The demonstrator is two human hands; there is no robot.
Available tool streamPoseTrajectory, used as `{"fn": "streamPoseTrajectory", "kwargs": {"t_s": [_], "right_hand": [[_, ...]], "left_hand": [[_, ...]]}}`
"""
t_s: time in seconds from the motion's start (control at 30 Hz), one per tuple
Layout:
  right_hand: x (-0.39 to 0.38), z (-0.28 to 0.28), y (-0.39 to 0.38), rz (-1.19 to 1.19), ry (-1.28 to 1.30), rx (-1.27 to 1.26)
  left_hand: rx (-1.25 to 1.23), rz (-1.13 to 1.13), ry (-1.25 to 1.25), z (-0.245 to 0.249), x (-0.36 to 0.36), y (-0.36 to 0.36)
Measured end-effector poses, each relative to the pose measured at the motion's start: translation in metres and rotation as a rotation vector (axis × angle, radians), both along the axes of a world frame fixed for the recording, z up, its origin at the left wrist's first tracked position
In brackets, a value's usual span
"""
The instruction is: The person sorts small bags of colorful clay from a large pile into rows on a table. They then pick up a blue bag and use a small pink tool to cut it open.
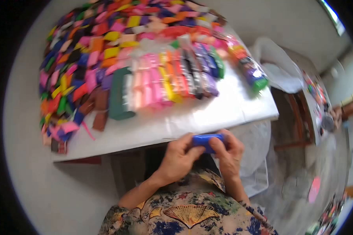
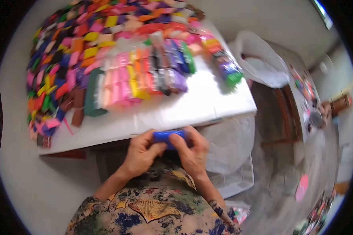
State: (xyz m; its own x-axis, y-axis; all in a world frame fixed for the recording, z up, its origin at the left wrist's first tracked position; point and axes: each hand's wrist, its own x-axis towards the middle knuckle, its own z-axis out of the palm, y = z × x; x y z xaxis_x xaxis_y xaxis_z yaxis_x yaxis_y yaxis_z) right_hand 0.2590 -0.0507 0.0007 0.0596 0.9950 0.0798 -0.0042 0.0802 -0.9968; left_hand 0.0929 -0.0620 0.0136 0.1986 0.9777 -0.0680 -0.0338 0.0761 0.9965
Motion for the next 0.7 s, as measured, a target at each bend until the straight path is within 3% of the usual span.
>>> {"fn": "streamPoseTrajectory", "kwargs": {"t_s": [0.03,0.1,0.2,0.3,0.33,0.5,0.57,0.63,0.7], "right_hand": [[-0.001,-0.004,-0.001,-0.038,-0.059,0.059],[0.000,-0.002,-0.003,-0.069,0.104,-0.005],[-0.005,-0.008,-0.006,-0.175,0.120,0.022],[-0.003,-0.016,-0.006,-0.193,0.043,0.117],[-0.005,-0.016,-0.004,-0.166,0.014,0.218],[-0.021,0.007,-0.003,-0.091,-0.137,0.182],[-0.016,0.003,0.002,-0.015,-0.148,0.189],[-0.021,0.006,0.005,-0.038,-0.242,0.322],[-0.025,0.005,0.004,-0.023,-0.155,0.220]], "left_hand": [[0.061,0.005,0.096,0.004,0.002,0.000],[0.242,-0.013,0.247,0.000,0.003,-0.001],[0.405,0.014,0.207,-0.015,0.007,-0.002],[0.167,-0.063,0.111,-0.007,0.001,-0.003],[0.175,-0.045,0.093,-0.003,0.001,-0.003],[0.212,0.021,-0.055,-0.009,0.003,0.001],[0.112,-0.002,-0.061,-0.006,-0.001,0.003],[0.119,0.046,-0.142,-0.004,0.001,0.002],[0.069,0.033,-0.199,-0.007,-0.003,0.006]]}}
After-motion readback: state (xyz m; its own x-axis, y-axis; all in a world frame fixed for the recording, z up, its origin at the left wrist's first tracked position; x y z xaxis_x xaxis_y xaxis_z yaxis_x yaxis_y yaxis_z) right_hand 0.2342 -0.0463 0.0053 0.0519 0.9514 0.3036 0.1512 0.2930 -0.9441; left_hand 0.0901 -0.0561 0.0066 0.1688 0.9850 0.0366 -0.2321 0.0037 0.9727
